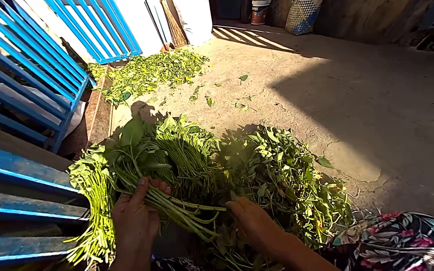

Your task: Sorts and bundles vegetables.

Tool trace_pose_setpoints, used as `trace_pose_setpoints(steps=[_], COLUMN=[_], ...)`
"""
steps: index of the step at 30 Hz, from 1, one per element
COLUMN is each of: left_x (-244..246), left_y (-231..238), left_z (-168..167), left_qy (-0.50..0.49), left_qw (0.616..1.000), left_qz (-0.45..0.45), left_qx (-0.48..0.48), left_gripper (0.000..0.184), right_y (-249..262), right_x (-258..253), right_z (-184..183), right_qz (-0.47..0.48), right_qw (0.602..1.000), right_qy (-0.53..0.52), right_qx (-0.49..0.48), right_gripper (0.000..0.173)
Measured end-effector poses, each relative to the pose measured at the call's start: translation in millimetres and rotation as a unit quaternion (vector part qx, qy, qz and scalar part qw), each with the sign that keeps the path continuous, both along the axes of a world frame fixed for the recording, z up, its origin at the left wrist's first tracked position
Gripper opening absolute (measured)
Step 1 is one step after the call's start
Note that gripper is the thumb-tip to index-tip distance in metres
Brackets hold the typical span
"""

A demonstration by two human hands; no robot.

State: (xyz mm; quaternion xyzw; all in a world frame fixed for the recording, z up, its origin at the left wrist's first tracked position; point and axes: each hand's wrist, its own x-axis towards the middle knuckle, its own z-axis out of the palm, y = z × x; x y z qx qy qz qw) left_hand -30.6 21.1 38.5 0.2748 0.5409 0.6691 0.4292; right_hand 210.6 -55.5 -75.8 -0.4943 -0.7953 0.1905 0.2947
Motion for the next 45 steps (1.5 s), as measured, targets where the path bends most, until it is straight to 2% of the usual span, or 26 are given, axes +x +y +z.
trace_pose_setpoints(steps=[3, 4, 6, 7, 8, 9, 10, 11, 12, 14, 15, 16, 17, 19, 21, 24, 26, 27, 28, 30, 32, 33, 36, 40, 43, 45], left_x=[5, 7, 9, 9, 6, 2, -5, -11, -14, -19, -21, -26, -35, -46, -45, -31, -19, -13, -8, -2, 2, 4, 10, 21, 27, 28], left_y=[-1, -1, -1, -1, 1, 3, 5, 6, 5, 2, 1, 2, 4, 10, 10, 10, 8, 7, 6, 4, 5, 5, 3, 1, -4, -7], left_z=[2, 1, -1, -2, -4, -4, -4, -1, 3, 9, 9, 8, 6, 9, 12, 6, 2, 2, 1, 0, -2, -2, -2, -5, -10, -14], left_qy=[0.002, 0.002, -0.005, -0.013, -0.026, -0.04, -0.054, -0.059, -0.055, -0.02, 0.003, 0.017, 0.021, 0.025, 0.011, -0.019, -0.037, -0.047, -0.057, -0.067, -0.074, -0.075, -0.077, -0.065, -0.059, -0.055], left_qw=[0.999, 0.999, 0.998, 0.998, 0.998, 0.998, 0.998, 0.998, 0.998, 0.999, 0.998, 0.998, 0.997, 0.997, 0.996, 0.997, 0.997, 0.996, 0.994, 0.992, 0.991, 0.99, 0.987, 0.985, 0.983, 0.982], left_qz=[0.029, 0.033, 0.04, 0.041, 0.038, 0.032, 0.023, 0.013, -0.001, -0.041, -0.054, -0.06, -0.06, -0.039, -0.05, -0.063, -0.062, -0.067, -0.072, -0.073, -0.075, -0.077, -0.09, -0.111, -0.137, -0.159], left_qx=[0.025, 0.033, 0.044, 0.042, 0.036, 0.027, 0.013, -0.003, -0.018, -0.025, -0.013, 0.009, 0.035, 0.067, 0.072, 0.029, -0.017, -0.038, -0.057, -0.075, -0.084, -0.091, -0.105, -0.116, -0.103, -0.083], left_gripper=[0.012, 0.012, 0.012, 0.013, 0.014, 0.015, 0.017, 0.018, 0.018, 0.017, 0.017, 0.019, 0.022, 0.024, 0.03, 0.035, 0.031, 0.029, 0.028, 0.026, 0.026, 0.027, 0.028, 0.012, 0.009, 0.011], right_y=[10, 14, 24, 29, 32, 31, 28, 22, 14, -1, -10, -19, -28, -32, -14, 31, 50, 55, 57, 58, 59, 58, 51, 39, 32, 26], right_x=[5, 8, 11, 11, 9, 9, 9, 13, 17, 20, 20, 20, 21, 21, 27, 60, 87, 100, 112, 125, 124, 120, 94, 46, 8, -12], right_z=[8, 13, 19, 23, 29, 33, 35, 33, 29, 28, 29, 28, 26, 11, -11, -45, -80, -95, -104, -112, -104, -96, -69, -50, -35, -25], right_qz=[-0.027, -0.048, -0.101, -0.112, -0.104, -0.075, -0.025, 0.05, 0.135, 0.265, 0.305, 0.332, 0.347, 0.332, 0.232, -0.076, -0.326, -0.425, -0.485, -0.501, -0.471, -0.47, -0.491, -0.429, -0.365, -0.325], right_qw=[0.999, 0.997, 0.971, 0.922, 0.836, 0.747, 0.691, 0.687, 0.728, 0.845, 0.884, 0.906, 0.906, 0.871, 0.864, 0.898, 0.864, 0.83, 0.791, 0.743, 0.75, 0.765, 0.821, 0.865, 0.881, 0.899], right_qy=[-0.014, 0.013, 0.173, 0.313, 0.473, 0.588, 0.644, 0.645, 0.598, 0.413, 0.305, 0.189, 0.075, -0.113, -0.198, -0.174, -0.114, -0.069, -0.035, -0.008, 0.002, 0.032, 0.135, 0.257, 0.294, 0.276], right_qx=[-0.042, -0.06, -0.131, -0.197, -0.258, -0.302, -0.328, -0.33, -0.307, -0.213, -0.183, -0.184, -0.228, -0.344, -0.402, -0.398, -0.367, -0.356, -0.371, -0.443, -0.464, -0.439, -0.258, -0.036, 0.057, 0.097], right_gripper=[0.03, 0.032, 0.034, 0.032, 0.03, 0.028, 0.026, 0.022, 0.021, 0.026, 0.026, 0.026, 0.026, 0.033, 0.037, 0.036, 0.051, 0.057, 0.062, 0.055, 0.046, 0.045, 0.042, 0.031, 0.027, 0.027])
